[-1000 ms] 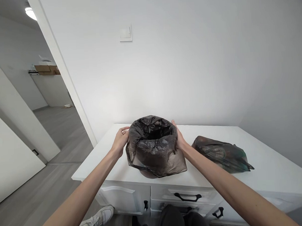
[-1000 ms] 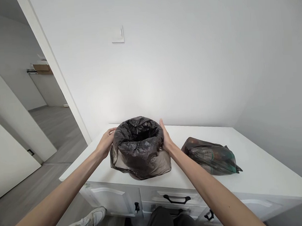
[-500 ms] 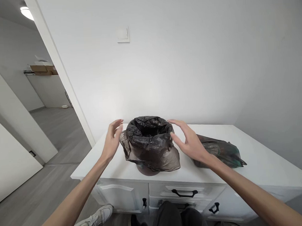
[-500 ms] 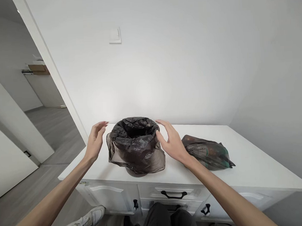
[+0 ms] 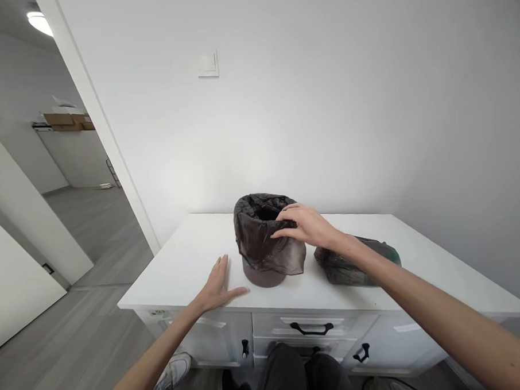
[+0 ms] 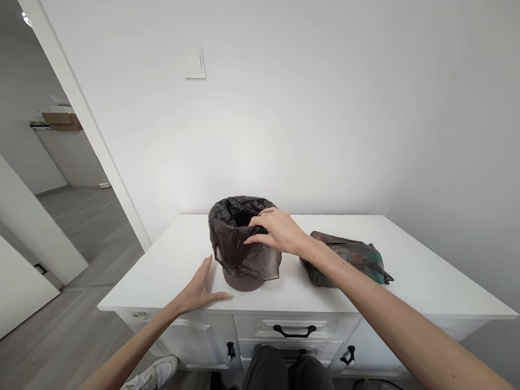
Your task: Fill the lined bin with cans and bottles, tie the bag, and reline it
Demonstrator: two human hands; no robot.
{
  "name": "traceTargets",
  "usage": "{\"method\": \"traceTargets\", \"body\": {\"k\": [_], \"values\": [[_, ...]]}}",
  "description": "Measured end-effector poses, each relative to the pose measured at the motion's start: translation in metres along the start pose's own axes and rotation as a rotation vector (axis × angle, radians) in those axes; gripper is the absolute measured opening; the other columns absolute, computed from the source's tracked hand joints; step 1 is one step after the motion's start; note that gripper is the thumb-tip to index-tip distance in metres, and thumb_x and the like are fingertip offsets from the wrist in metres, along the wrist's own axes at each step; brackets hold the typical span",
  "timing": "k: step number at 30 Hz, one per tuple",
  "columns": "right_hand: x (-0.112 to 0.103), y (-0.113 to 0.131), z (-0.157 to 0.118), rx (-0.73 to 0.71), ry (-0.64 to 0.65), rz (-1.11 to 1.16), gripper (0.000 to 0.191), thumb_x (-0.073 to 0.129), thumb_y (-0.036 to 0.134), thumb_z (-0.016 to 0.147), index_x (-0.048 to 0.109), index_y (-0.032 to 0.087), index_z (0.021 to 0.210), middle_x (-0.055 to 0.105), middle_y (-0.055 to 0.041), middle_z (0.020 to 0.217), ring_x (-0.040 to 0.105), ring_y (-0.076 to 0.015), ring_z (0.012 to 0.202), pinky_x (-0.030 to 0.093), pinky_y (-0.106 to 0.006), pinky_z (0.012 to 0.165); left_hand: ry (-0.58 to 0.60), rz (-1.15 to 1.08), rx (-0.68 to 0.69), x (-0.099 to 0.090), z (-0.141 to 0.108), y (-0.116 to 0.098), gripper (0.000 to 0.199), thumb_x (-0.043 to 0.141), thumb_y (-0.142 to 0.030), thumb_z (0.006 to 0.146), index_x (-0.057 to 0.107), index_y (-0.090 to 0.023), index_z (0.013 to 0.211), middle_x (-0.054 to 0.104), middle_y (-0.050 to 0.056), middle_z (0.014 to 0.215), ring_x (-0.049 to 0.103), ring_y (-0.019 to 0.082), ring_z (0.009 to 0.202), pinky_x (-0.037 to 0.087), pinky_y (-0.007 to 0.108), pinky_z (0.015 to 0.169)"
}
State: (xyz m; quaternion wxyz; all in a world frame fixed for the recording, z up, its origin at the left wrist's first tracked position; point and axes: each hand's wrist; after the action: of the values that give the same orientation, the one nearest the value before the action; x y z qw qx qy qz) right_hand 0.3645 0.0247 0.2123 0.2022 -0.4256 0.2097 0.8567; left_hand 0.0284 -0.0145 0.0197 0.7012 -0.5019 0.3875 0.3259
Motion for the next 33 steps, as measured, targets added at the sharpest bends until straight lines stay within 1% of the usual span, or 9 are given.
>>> {"method": "traceTargets", "body": {"k": [2, 4, 6, 15, 18, 21, 26, 29, 33], "values": [[-0.008, -0.013, 0.002, 0.056, 0.004, -0.009, 0.026, 0.076, 0.051, 0.092, 0.077, 0.025, 0.097, 0.080, -0.0053, 0.098, 0.073, -0.0278, 0.100, 0.054, -0.041, 0.094, 0.001, 0.081, -0.099, 0.011, 0.003, 0.012, 0.102, 0.057, -0.073, 0.092, 0.026, -0.010, 0.166, 0.027, 0.025, 0.171, 0.025, 0.040, 0.160, 0.033, 0.056, 0.126], [-0.013, -0.030, 0.003, 0.111, 0.008, -0.029, 0.025, 0.075, 0.050, 0.092, 0.078, 0.025, 0.098, 0.080, -0.0045, 0.099, 0.073, -0.0273, 0.099, 0.054, -0.038, 0.089, -0.085, 0.137, -0.158, 0.020, 0.008, 0.017, 0.082, 0.042, -0.064, 0.102, 0.036, -0.007, 0.161, 0.036, 0.024, 0.168, 0.029, 0.038, 0.160, 0.032, 0.055, 0.127], [-0.013, -0.051, 0.003, 0.166, 0.003, -0.072, 0.024, 0.074, 0.049, 0.092, 0.078, 0.026, 0.098, 0.081, -0.0042, 0.100, 0.073, -0.0272, 0.096, 0.053, -0.037, 0.086, -0.176, 0.201, -0.158, 0.026, 0.011, 0.016, 0.072, 0.036, -0.058, 0.106, 0.045, -0.007, 0.156, 0.044, 0.023, 0.164, 0.034, 0.036, 0.158, 0.030, 0.055, 0.128], [-0.018, -0.144, -0.015, 0.420, -0.064, -0.241, 0.031, 0.071, 0.056, 0.089, 0.081, 0.028, 0.099, 0.081, -0.0043, 0.088, 0.072, -0.0266, 0.076, 0.051, -0.035, 0.070, -0.191, 0.321, -0.121, 0.031, 0.008, 0.011, 0.066, 0.032, -0.053, 0.108, 0.051, -0.006, 0.151, 0.046, 0.019, 0.164, 0.036, 0.033, 0.158, 0.031, 0.052, 0.129], [-0.021, -0.170, -0.025, 0.482, -0.104, -0.314, 0.038, 0.069, 0.061, 0.089, 0.082, 0.027, 0.100, 0.081, -0.0055, 0.089, 0.072, -0.0285, 0.080, 0.051, -0.035, 0.070, -0.203, 0.332, -0.106, 0.033, 0.009, 0.012, 0.064, 0.033, -0.051, 0.108, 0.052, -0.007, 0.150, 0.048, 0.019, 0.163, 0.037, 0.034, 0.157, 0.032, 0.053, 0.129], [-0.025, -0.190, -0.037, 0.562, -0.113, -0.384, 0.040, 0.070, 0.060, 0.088, 0.082, 0.026, 0.105, 0.082, -0.0069, 0.098, 0.073, -0.0313, 0.091, 0.052, -0.036, 0.073, -0.231, 0.334, -0.089, 0.036, 0.010, 0.015, 0.061, 0.035, -0.050, 0.107, 0.054, -0.009, 0.148, 0.049, 0.019, 0.162, 0.037, 0.034, 0.157, 0.033, 0.054, 0.128], [-0.035, -0.212, -0.057, 0.703, -0.049, -0.437, 0.047, 0.070, 0.062, 0.087, 0.080, 0.025, 0.114, 0.081, -0.0092, 0.110, 0.070, -0.0357, 0.104, 0.052, -0.039, 0.075, -0.231, 0.329, -0.086, 0.037, 0.010, 0.015, 0.060, 0.036, -0.050, 0.107, 0.055, -0.009, 0.147, 0.049, 0.019, 0.162, 0.037, 0.034, 0.157, 0.033, 0.054, 0.128], [-0.039, -0.215, -0.066, 0.742, -0.043, -0.432, 0.052, 0.069, 0.063, 0.088, 0.077, 0.022, 0.119, 0.079, -0.0127, 0.112, 0.069, -0.0379, 0.107, 0.054, -0.044, 0.080, -0.211, 0.328, -0.097, 0.035, 0.011, 0.013, 0.061, 0.034, -0.050, 0.107, 0.054, -0.009, 0.148, 0.048, 0.019, 0.163, 0.037, 0.034, 0.157, 0.032, 0.054, 0.128], [-0.029, -0.189, -0.078, 0.521, -0.231, -0.395, 0.059, 0.068, 0.055, 0.092, 0.065, 0.017, 0.137, 0.070, -0.0201, 0.133, 0.061, -0.0405, 0.125, 0.049, -0.057, 0.102, -0.192, 0.314, -0.110, 0.035, 0.011, 0.012, 0.063, 0.033, -0.051, 0.107, 0.052, -0.009, 0.150, 0.046, 0.019, 0.164, 0.036, 0.034, 0.158, 0.030, 0.053, 0.129]]}}
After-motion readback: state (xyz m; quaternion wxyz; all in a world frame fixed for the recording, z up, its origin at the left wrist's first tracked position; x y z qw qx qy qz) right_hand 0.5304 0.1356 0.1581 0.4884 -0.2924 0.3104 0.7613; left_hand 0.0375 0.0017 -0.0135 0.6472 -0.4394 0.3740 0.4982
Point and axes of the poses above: each hand's wrist, its own z-axis towards the middle knuckle, its own x-axis out of the palm, y = z × x
